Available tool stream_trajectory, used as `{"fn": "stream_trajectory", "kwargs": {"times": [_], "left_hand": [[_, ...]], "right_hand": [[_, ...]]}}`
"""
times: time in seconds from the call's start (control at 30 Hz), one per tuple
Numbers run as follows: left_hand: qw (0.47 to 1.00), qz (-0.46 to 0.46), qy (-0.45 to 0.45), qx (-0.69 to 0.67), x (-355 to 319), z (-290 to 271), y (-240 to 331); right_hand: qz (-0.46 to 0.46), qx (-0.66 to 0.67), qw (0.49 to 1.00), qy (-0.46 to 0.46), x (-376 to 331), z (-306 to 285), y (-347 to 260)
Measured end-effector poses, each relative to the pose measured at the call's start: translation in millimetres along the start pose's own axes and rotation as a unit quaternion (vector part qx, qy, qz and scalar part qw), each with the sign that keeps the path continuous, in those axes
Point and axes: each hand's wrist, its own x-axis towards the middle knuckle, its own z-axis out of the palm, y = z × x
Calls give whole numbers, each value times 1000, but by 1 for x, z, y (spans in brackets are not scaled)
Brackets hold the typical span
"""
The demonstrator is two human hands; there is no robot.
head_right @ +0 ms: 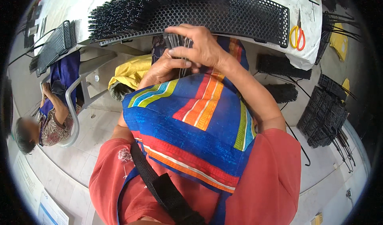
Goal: The person is manually inserting small metal tubes into a plastic brush base to assemble industrial brushes.
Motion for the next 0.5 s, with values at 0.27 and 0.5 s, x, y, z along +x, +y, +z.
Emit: {"fn": "stream_trajectory", "kwargs": {"times": [0.27, 0.5], "left_hand": [[985, 135, -1, 107, -19, 6, 8], [990, 125, 56, 45, -6, 3, 6]], "right_hand": [[52, 188, 946, 260, -11, -13, 9], [118, 175, 929, 303, -25, -2, 26]]}}
